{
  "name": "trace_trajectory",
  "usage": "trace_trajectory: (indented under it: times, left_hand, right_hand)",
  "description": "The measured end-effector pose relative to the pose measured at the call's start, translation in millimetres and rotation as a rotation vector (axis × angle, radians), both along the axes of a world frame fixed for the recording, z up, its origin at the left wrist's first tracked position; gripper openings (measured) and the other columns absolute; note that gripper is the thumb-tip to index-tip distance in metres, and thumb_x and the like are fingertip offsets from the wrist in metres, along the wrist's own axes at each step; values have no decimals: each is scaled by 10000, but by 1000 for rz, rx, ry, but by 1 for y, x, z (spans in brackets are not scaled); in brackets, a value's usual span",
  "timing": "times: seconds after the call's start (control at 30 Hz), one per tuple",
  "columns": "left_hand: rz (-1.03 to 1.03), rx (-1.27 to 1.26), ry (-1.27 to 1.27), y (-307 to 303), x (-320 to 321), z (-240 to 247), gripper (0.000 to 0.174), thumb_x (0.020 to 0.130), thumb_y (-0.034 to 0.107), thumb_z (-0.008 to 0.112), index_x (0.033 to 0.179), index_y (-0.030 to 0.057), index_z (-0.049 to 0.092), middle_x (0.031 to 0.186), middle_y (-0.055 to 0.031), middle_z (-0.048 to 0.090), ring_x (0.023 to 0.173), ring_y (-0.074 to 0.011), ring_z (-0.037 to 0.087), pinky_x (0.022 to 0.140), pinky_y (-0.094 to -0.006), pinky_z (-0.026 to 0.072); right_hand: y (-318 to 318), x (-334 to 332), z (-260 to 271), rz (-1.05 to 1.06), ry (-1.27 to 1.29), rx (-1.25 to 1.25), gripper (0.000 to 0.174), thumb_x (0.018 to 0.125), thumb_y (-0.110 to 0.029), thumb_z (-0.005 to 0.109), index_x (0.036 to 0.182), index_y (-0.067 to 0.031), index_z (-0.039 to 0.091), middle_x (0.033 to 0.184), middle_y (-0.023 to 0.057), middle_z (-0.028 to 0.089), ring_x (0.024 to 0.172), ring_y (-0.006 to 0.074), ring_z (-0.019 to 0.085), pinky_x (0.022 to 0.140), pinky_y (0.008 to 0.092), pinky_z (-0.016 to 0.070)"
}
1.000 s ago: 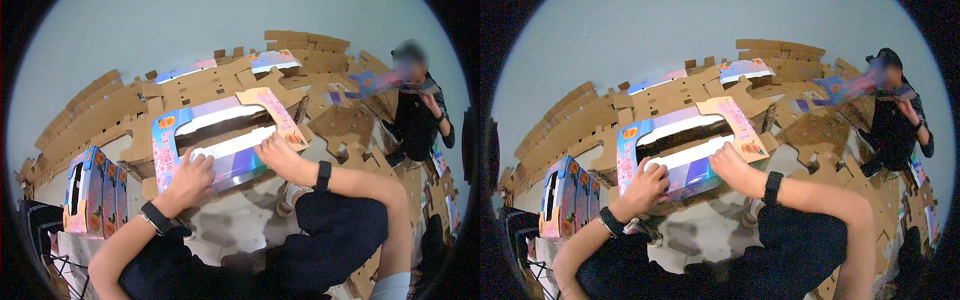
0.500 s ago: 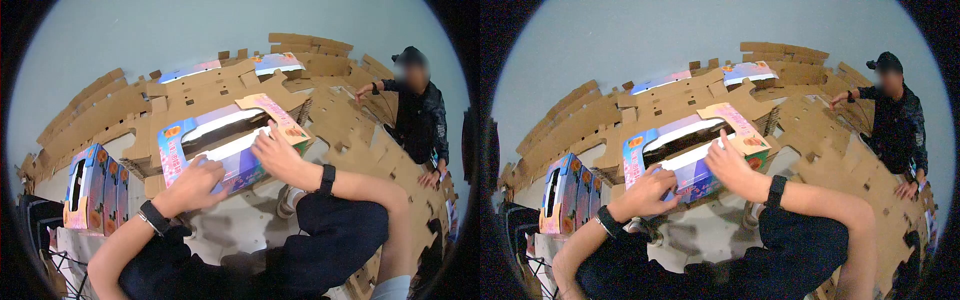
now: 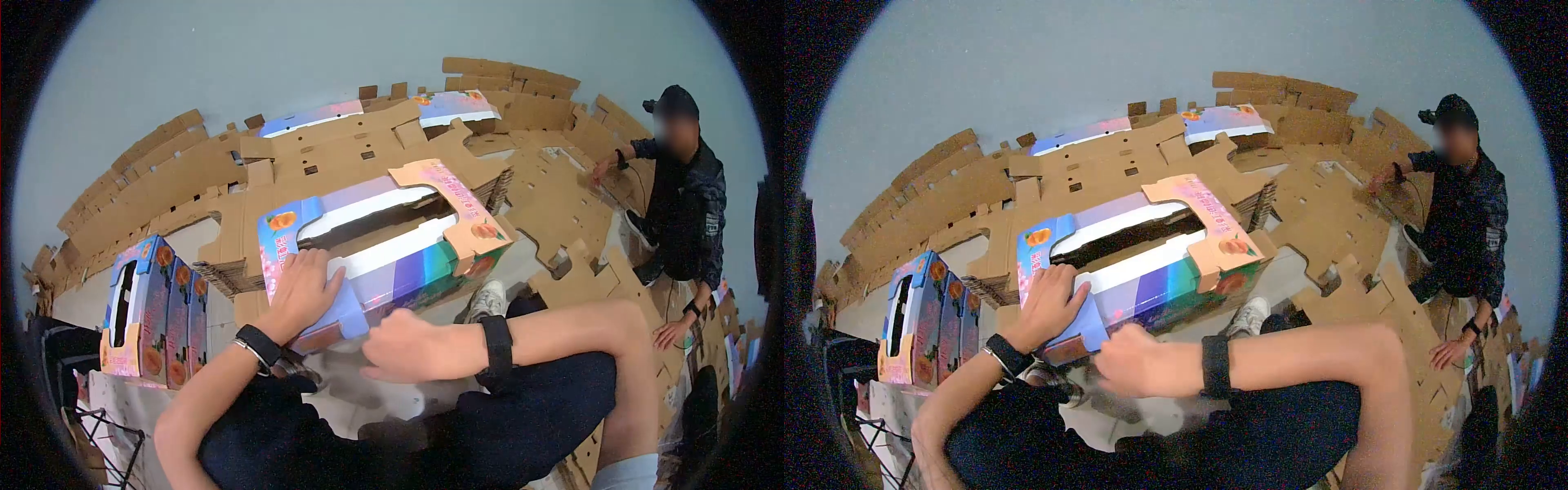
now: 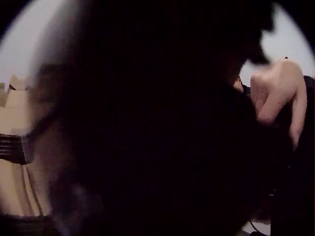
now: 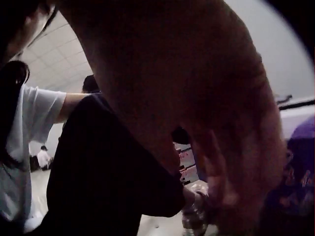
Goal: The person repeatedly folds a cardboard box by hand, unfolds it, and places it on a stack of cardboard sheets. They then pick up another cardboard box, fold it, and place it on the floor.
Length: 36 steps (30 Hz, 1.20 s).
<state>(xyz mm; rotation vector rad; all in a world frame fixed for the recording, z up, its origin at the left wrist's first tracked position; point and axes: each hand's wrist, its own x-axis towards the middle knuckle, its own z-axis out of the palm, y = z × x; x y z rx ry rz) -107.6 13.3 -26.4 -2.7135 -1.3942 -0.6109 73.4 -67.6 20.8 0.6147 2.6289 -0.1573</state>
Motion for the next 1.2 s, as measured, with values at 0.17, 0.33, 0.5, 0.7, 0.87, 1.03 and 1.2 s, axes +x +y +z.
trace_trajectory:
  times: [0.17,0.33,0.5,0.7,0.87,1.03,1.2]
  left_hand:
    - [103,-156,-239,-4,-2,18,308,845,307,610,817,2,586,754,-195,583,785,-348,566,763,-436,403]
    - [203,177,-449,1,-17,53,223,808,207,647,831,-7,585,729,-173,604,703,-325,581,678,-417,423]
    - [327,-57,-668,-4,-28,92,349,919,326,553,953,-19,587,764,-153,639,711,-226,623,676,-367,471]
    - [129,-669,-432,-6,-4,38,567,893,351,551,1318,-10,445,1031,-241,628,971,-334,609,895,-415,459]
    - [-311,-549,-63,-24,17,36,466,915,153,530,1340,-9,430,1193,-242,577,1083,-383,572,930,-425,459]
    - [-57,-264,-202,0,-15,17,270,842,80,495,1071,-27,590,1032,-225,616,986,-399,584,893,-457,456]
    - [-204,1,217,-4,-30,14,202,836,105,470,867,53,663,888,-116,593,1006,-283,576,1041,-531,305]
  right_hand:
    - [1,36,-42,-236,315,140,497,789,-299,657,1153,14,528,875,156,658,770,316,667,619,410,510]
    - [10,33,-8,-432,499,227,696,832,-276,636,1381,3,311,1269,257,459,1049,385,579,818,470,502]
    - [18,41,6,-366,950,337,696,867,-247,589,1424,-24,235,1423,250,278,1141,453,506,947,504,458]
    - [46,72,4,-660,615,157,405,845,-218,560,1169,21,518,1123,239,580,1001,390,602,878,477,484]
    - [33,66,26,-503,565,512,256,856,-241,590,977,-16,604,1002,150,635,918,315,624,796,419,465]
    - [12,32,-13,-185,688,384,560,772,-334,662,1150,55,527,1108,184,573,1079,290,555,941,444,409]
    - [20,26,-42,-22,601,475,908,696,-367,761,1388,47,343,1242,179,483,1218,281,445,1034,484,329]
